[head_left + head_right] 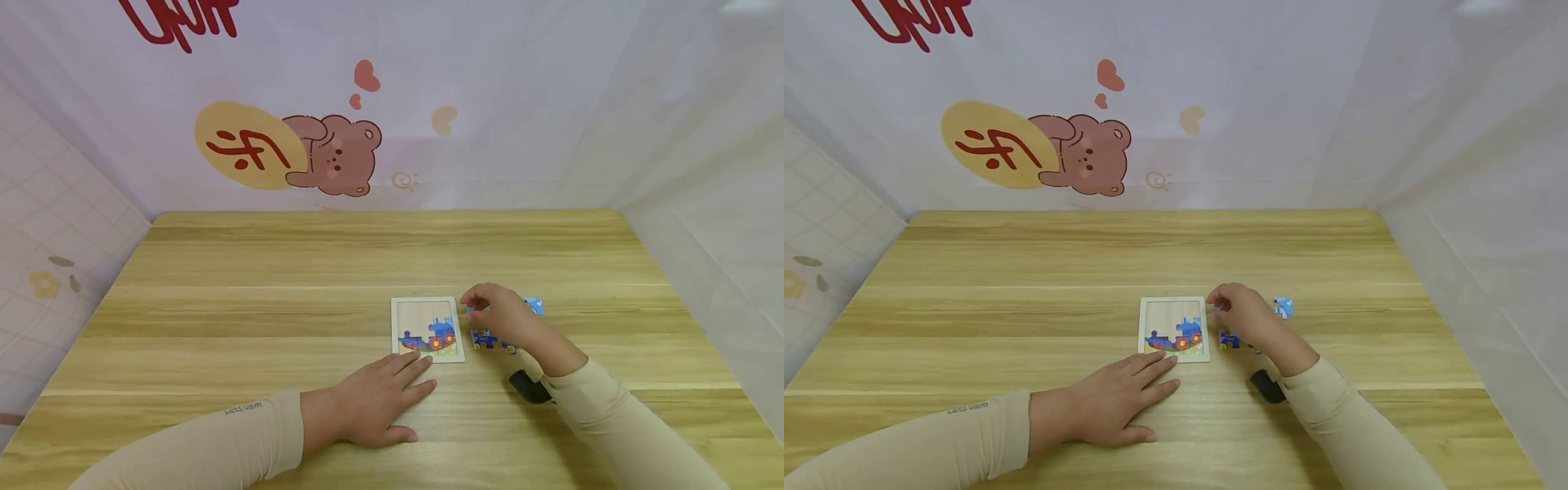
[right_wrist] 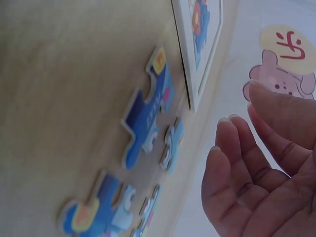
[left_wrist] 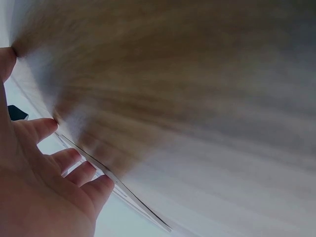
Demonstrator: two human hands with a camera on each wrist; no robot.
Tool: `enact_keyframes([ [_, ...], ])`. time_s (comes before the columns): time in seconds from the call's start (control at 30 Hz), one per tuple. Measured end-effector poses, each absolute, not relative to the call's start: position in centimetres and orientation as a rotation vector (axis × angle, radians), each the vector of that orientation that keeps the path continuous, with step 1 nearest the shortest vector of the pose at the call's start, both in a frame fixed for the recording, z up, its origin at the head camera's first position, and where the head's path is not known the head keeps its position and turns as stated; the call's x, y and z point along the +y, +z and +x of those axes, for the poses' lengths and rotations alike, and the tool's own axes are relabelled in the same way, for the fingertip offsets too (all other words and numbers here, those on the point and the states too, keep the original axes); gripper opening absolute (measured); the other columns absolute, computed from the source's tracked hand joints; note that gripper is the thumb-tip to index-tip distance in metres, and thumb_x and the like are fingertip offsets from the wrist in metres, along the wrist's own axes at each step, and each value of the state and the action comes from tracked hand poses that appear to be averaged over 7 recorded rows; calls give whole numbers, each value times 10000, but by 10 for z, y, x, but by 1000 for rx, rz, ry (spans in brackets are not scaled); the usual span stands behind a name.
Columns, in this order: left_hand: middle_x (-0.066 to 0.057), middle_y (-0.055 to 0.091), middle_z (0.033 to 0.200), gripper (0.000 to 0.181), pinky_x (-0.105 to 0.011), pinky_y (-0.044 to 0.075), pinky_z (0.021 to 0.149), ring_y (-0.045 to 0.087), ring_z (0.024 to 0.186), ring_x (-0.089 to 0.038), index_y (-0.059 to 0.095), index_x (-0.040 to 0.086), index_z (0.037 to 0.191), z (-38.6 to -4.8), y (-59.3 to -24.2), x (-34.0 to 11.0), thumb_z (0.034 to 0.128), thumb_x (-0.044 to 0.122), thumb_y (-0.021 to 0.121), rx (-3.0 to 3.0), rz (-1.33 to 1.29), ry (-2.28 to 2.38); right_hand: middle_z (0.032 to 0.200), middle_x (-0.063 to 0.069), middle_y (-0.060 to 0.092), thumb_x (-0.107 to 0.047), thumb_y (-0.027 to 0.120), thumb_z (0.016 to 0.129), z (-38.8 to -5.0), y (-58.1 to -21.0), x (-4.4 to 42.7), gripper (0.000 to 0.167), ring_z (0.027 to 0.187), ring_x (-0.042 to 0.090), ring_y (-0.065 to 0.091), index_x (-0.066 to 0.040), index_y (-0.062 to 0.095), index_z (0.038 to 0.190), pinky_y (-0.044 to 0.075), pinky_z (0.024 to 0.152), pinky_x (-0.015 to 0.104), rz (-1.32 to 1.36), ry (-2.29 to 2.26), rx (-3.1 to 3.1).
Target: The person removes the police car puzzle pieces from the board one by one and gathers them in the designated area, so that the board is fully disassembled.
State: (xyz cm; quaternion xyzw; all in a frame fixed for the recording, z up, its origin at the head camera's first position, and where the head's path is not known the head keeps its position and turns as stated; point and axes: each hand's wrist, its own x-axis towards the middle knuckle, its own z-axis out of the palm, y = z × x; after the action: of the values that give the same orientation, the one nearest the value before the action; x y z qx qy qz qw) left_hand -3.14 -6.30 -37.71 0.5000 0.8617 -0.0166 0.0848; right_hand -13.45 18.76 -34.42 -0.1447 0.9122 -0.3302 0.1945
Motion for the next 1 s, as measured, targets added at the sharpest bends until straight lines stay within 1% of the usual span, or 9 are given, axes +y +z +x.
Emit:
enact_keyframes([
  [0.17,-104,300,1550,704,-376,325,1106,277,1424,-286,381,185,1487,-31,-378,-63,949,639,363,2574,1497,-53,986,87,645,-74,667,896,-134,-349,180,175,923,242,587,-20,657,1062,490,816,412,-435,-893,2547],
  [0.37,-104,303,1549,704,-378,325,1107,280,1423,-284,383,184,1485,-31,-380,-64,949,640,364,2575,1502,-47,987,80,630,-69,652,906,-134,-352,172,166,916,226,575,-18,657,1064,489,816,407,-473,-886,2523],
  [0.6,-118,316,1540,703,-381,320,1110,289,1419,-297,394,177,1479,-30,-383,-65,949,638,367,2591,1526,-45,963,63,626,-45,680,877,-134,-357,164,161,864,201,569,-31,680,1038,494,763,370,-491,-847,2518],
  [0.8,-117,325,1536,697,-383,333,1102,299,1414,-293,406,174,1471,-29,-383,-66,948,633,384,2605,1531,-43,949,51,612,-49,700,865,-135,-362,159,195,836,187,539,-29,693,1059,483,738,344,-494,-778,2513],
  [1.0,-112,320,1539,687,-372,317,1110,294,1417,-287,404,179,1471,-28,-383,-66,952,628,380,2601,1518,-62,940,44,604,-35,707,855,-133,-363,154,224,806,178,515,-18,694,1079,474,730,324,-488,-728,2497],
])
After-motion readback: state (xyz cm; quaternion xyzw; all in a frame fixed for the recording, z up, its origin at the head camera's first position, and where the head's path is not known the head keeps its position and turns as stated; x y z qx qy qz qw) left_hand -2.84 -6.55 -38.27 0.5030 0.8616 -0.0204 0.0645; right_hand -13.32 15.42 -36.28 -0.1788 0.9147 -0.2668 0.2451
